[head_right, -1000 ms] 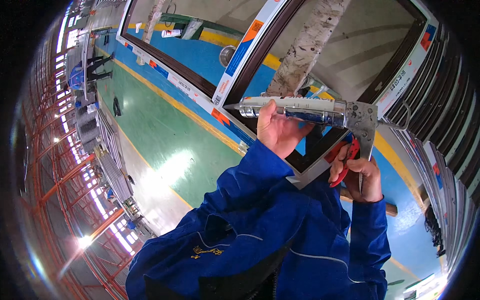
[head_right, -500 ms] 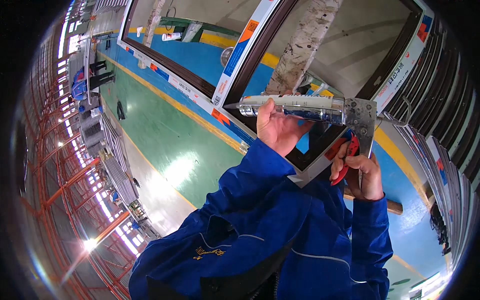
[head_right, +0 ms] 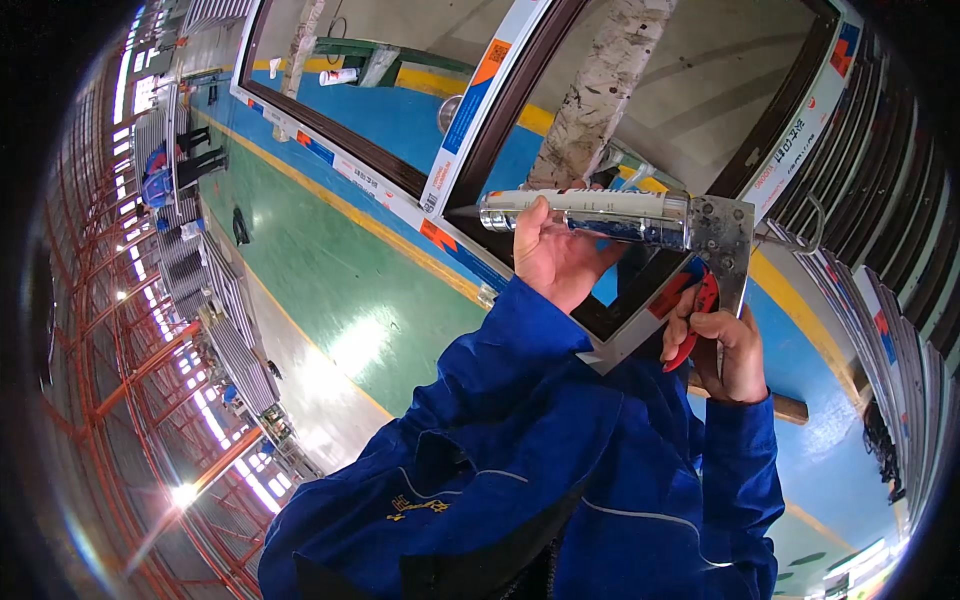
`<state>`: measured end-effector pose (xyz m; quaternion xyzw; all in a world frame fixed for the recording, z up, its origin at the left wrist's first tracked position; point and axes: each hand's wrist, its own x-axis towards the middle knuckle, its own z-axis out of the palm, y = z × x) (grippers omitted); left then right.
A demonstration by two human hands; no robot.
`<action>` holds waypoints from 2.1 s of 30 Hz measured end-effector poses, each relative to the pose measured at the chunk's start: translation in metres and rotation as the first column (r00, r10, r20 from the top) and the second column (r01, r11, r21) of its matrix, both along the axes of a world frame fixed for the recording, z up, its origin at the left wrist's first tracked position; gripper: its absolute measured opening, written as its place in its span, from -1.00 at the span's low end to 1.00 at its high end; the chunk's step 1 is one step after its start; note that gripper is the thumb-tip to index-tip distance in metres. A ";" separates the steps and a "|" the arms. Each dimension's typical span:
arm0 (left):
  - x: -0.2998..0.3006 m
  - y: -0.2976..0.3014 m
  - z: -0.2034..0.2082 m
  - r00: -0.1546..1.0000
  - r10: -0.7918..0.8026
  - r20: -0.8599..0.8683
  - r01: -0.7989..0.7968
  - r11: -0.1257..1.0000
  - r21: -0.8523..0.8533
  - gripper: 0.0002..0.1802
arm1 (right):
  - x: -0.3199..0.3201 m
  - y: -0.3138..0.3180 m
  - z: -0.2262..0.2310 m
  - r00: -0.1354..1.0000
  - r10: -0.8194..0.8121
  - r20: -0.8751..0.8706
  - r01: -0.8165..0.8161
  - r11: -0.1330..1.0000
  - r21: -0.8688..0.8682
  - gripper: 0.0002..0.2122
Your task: Apply sealant to the perimeter of a window frame using a manual caulking gun and inspect the frame.
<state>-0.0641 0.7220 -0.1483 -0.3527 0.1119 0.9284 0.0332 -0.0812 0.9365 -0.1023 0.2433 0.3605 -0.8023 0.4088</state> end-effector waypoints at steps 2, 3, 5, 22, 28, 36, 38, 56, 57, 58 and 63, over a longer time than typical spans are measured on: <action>0.000 0.000 0.000 1.000 -0.004 -0.001 0.004 1.000 -0.001 -0.34 | 0.000 0.000 0.000 1.000 0.003 0.001 -0.003 1.000 0.002 -0.77; 0.001 0.000 -0.002 1.000 -0.004 0.003 0.004 1.000 0.005 -0.35 | 0.000 0.001 0.000 1.000 0.005 0.001 -0.005 1.000 0.004 -0.77; 0.002 0.000 -0.001 1.000 -0.001 0.007 0.001 1.000 0.011 -0.36 | 0.000 0.002 0.000 1.000 0.008 0.004 -0.008 1.000 0.011 -0.77; 0.004 -0.003 -0.009 0.999 -0.010 -0.030 0.011 0.999 0.044 -0.35 | 0.004 -0.005 0.004 0.999 0.032 -0.031 -0.029 0.997 0.078 -0.79; 0.004 -0.004 -0.006 0.998 -0.014 -0.058 0.016 0.999 0.036 -0.32 | 0.005 -0.008 0.009 0.999 0.036 -0.039 -0.030 0.990 0.140 -0.77; 0.003 -0.004 -0.001 0.998 -0.007 -0.063 0.009 0.999 0.031 -0.30 | 0.011 -0.011 0.014 0.994 0.048 -0.096 -0.031 0.985 0.172 -0.76; 0.004 -0.004 -0.001 0.997 -0.004 -0.077 0.007 0.999 0.040 -0.30 | 0.012 -0.011 0.016 0.993 0.049 -0.104 -0.029 0.983 0.183 -0.76; 0.004 -0.007 0.010 0.994 -0.053 -0.099 0.058 0.997 0.047 -0.38 | 0.030 -0.016 0.039 0.975 0.045 -0.215 0.012 0.967 0.253 -0.75; 0.005 -0.009 0.012 0.996 -0.052 -0.077 0.055 0.998 0.036 -0.38 | 0.031 -0.018 0.041 0.975 0.054 -0.216 0.006 0.964 0.266 -0.75; 0.006 -0.011 0.014 0.997 -0.054 -0.054 0.055 0.998 0.027 -0.38 | 0.032 -0.021 0.045 0.974 0.061 -0.216 0.002 0.960 0.280 -0.75; 0.009 -0.016 0.022 0.998 -0.038 -0.044 0.041 0.997 0.058 -0.42 | 0.036 -0.033 0.066 0.964 0.086 -0.250 0.003 0.942 0.337 -0.75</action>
